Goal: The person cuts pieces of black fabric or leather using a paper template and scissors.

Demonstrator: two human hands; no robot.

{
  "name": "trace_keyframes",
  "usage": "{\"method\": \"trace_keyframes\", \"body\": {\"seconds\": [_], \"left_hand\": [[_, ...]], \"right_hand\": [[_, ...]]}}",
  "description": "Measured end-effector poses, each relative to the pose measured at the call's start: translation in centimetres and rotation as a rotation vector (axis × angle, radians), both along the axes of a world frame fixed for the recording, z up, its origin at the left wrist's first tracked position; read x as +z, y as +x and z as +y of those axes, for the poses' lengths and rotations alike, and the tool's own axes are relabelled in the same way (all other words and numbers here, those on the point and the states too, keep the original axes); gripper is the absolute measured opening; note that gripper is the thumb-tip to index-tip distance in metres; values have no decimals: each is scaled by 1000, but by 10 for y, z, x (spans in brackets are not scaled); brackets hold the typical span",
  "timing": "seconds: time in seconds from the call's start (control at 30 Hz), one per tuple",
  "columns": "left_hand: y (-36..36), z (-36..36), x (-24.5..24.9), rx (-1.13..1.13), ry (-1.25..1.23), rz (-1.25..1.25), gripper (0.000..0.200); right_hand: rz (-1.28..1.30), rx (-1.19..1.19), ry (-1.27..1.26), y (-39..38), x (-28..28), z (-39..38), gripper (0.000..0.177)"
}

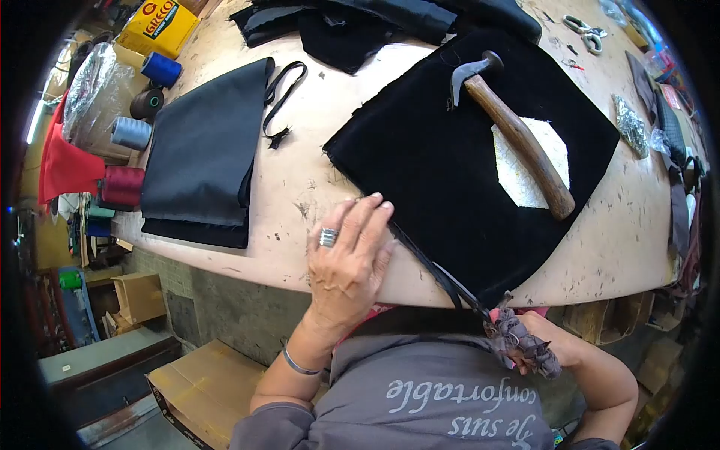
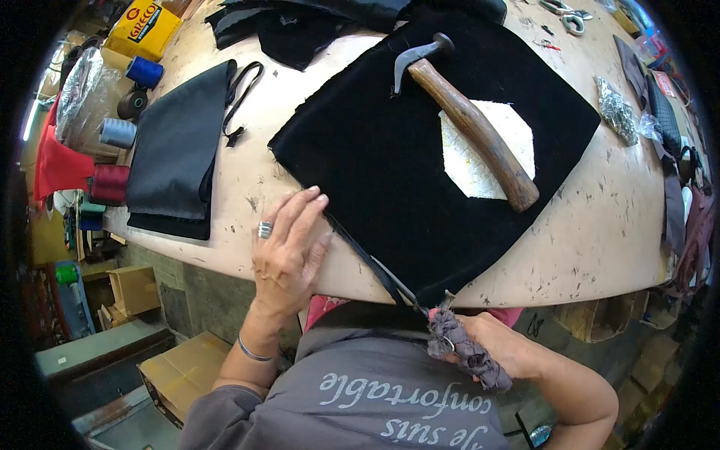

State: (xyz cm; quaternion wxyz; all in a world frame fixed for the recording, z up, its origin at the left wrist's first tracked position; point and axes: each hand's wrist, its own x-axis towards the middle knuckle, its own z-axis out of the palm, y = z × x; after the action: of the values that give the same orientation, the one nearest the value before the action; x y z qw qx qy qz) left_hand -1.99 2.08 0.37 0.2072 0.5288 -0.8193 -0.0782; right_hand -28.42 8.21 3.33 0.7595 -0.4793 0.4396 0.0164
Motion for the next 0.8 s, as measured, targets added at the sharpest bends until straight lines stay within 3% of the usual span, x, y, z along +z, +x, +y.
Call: {"method": "trace_keyframes", "body": {"seconds": [0.2, 0.4, 0.5, 0.6, 0.63, 0.8], "left_hand": [[12, -14, -4, 11, -76, -32, 47], [9, -17, 2, 54, 28, -295, 59], [6, -15, 3, 79, -43, -254, 51], [5, -1, -4, -36, -46, 121, 40], [-2, 7, -3, -59, -80, 209, 26], [-24, 35, -4, -88, 93, 238, 14]], "right_hand": [[40, -88, 50, 7, 8, -5, 32], [30, -40, -94, 6, 5, -4, 28], [51, -12, -60, 5, 2, -2, 26], [41, -40, -66, 6, 5, -4, 23], [24, -18, -82, 5, 3, -4, 23], [51, 6, 13, 2, 3, -2, 31]]}}
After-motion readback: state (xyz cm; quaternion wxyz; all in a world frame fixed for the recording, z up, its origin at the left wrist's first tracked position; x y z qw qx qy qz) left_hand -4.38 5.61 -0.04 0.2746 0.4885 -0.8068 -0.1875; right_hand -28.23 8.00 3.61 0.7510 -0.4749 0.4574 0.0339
